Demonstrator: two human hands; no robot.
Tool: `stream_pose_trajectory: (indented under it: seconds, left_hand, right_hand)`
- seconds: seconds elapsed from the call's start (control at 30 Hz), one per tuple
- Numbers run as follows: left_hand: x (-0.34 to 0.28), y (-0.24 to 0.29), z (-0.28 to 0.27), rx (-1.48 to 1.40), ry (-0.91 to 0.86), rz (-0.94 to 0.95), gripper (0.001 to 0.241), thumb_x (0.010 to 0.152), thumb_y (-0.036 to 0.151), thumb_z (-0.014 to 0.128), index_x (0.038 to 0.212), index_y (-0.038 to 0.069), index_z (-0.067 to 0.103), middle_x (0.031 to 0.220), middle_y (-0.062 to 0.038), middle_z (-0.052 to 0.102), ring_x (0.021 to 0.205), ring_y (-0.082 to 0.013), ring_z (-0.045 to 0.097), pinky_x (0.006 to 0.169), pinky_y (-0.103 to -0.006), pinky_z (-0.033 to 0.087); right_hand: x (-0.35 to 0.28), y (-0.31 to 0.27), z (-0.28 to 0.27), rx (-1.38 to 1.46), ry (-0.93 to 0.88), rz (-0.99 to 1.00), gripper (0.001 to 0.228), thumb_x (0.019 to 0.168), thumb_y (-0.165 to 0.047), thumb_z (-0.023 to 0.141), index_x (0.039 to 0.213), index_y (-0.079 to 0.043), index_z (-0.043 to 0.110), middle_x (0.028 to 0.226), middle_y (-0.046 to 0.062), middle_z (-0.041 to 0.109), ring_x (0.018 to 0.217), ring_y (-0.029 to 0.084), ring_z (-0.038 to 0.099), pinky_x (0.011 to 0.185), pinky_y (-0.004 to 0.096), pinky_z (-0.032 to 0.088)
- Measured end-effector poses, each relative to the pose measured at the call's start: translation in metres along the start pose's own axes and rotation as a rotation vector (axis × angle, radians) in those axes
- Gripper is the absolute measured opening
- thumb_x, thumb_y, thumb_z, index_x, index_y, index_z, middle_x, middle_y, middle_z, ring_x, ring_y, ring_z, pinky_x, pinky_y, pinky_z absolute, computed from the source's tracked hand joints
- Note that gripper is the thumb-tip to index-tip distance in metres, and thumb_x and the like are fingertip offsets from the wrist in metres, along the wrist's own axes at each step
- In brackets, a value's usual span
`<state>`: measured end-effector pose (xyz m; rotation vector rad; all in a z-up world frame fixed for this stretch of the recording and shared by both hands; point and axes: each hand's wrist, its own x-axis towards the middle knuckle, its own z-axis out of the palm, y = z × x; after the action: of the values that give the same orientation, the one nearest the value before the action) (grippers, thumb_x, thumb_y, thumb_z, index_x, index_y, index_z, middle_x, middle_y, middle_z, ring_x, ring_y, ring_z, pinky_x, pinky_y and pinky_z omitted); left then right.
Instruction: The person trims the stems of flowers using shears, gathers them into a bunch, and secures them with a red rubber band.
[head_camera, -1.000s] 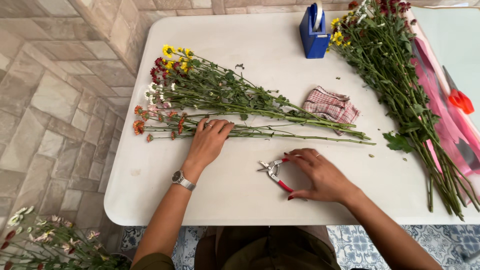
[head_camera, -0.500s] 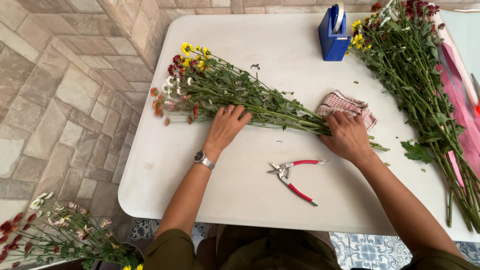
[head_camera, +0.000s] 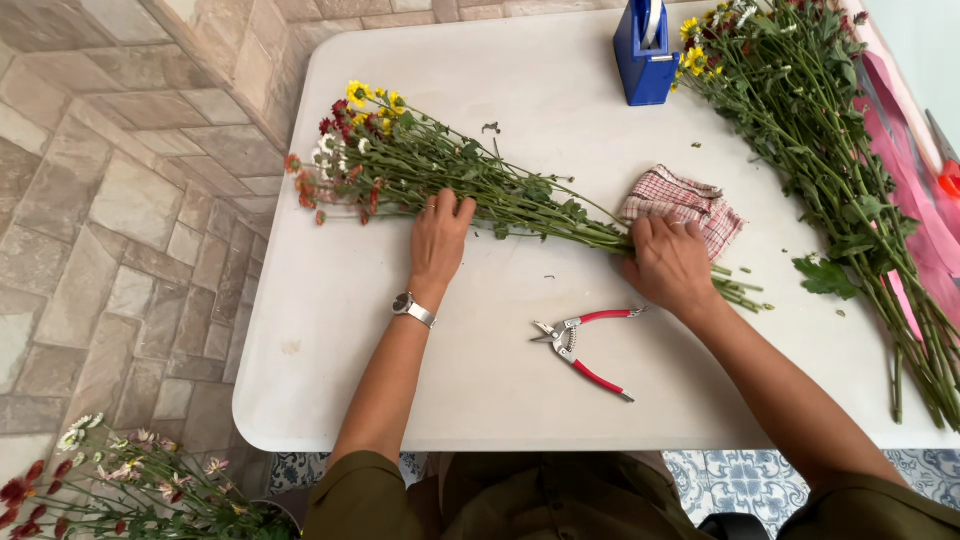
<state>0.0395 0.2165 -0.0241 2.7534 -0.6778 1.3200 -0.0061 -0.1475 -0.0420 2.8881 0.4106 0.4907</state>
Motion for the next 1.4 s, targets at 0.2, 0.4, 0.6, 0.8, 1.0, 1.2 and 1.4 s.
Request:
stream_pose_trajectory:
  seconds: [0.2,0.4,0.6,0.8,1.0,1.2,1.4]
  left_hand:
    - [0.002,-0.006,0.007,-0.102,-0.155,-0.11,0.027,0.088,-0.008,0.069,0.101,0.006,0.049,0.09,-0.007,0.044,0.087,-0.0304,0.061,0.071,-0.0363,0.058]
    - [0.015,0.052,-0.041,-0.277,-0.255,-0.123,0.094,0.062,0.012,0.078,0.147,0.001,0.04,0.113,-0.023,0.052,0.103,-0.0453,0.054,0.087,-0.0592,0.048]
    - [0.044,0.117,-0.043,-0.452,-0.387,0.251,0.088,0.079,0.003,0.077,0.156,0.016,0.037,0.148,-0.015,0.049,0.145,-0.0367,0.036,0.118,-0.0738,0.014]
    - [0.024,0.125,0.058,-0.357,-0.14,0.323,0.024,0.082,0.02,0.078,0.101,0.017,0.063,0.092,-0.005,0.061,0.099,-0.0249,0.061,0.108,-0.0634,0.036]
    - [0.029,0.112,0.051,-0.349,-0.105,0.348,0.025,0.084,0.014,0.078,0.099,0.016,0.058,0.087,-0.002,0.053,0.095,-0.0237,0.058,0.103,-0.0549,0.041]
    - [0.037,0.11,0.041,-0.409,-0.248,0.336,0.061,0.058,0.009,0.097,0.104,0.011,0.058,0.094,-0.005,0.057,0.102,-0.026,0.058,0.108,-0.0579,0.037]
    - [0.043,0.119,0.03,-0.401,-0.135,0.35,0.04,0.077,0.028,0.087,0.097,0.01,0.057,0.088,-0.005,0.056,0.096,-0.0251,0.06,0.106,-0.0547,0.04]
  right_hand:
    - [-0.017,-0.022,-0.042,0.382,-0.328,0.09,0.041,0.096,-0.035,0.057,0.13,-0.017,0.042,0.101,0.014,0.071,0.087,0.045,0.074,0.078,0.058,0.058]
    - [-0.009,-0.028,-0.064,0.543,-0.404,0.096,0.048,0.091,-0.025,0.069,0.131,-0.008,0.051,0.108,0.02,0.073,0.101,0.047,0.073,0.084,0.059,0.058]
    - [-0.006,-0.032,-0.079,0.698,-0.39,0.036,0.057,0.09,-0.024,0.071,0.137,0.001,0.051,0.112,0.027,0.07,0.107,0.051,0.068,0.087,0.062,0.055]
    - [-0.007,0.025,-0.11,0.969,-0.621,0.027,0.042,0.097,-0.027,0.061,0.135,-0.01,0.064,0.116,0.023,0.075,0.112,0.044,0.07,0.096,0.057,0.055]
    - [-0.037,0.066,-0.127,1.21,-0.935,0.233,0.05,0.104,-0.031,0.047,0.135,0.003,0.067,0.12,0.032,0.074,0.1,0.042,0.077,0.09,0.052,0.062]
    - [-0.085,0.045,-0.086,1.717,-0.389,0.308,0.074,0.102,-0.048,0.03,0.141,0.009,0.055,0.124,0.03,0.068,0.104,0.04,0.073,0.082,0.048,0.062]
    - [-0.102,0.017,-0.038,2.023,-0.145,0.611,0.097,0.1,-0.075,0.02,0.132,0.008,0.058,0.12,0.032,0.067,0.098,0.042,0.074,0.072,0.045,0.064]
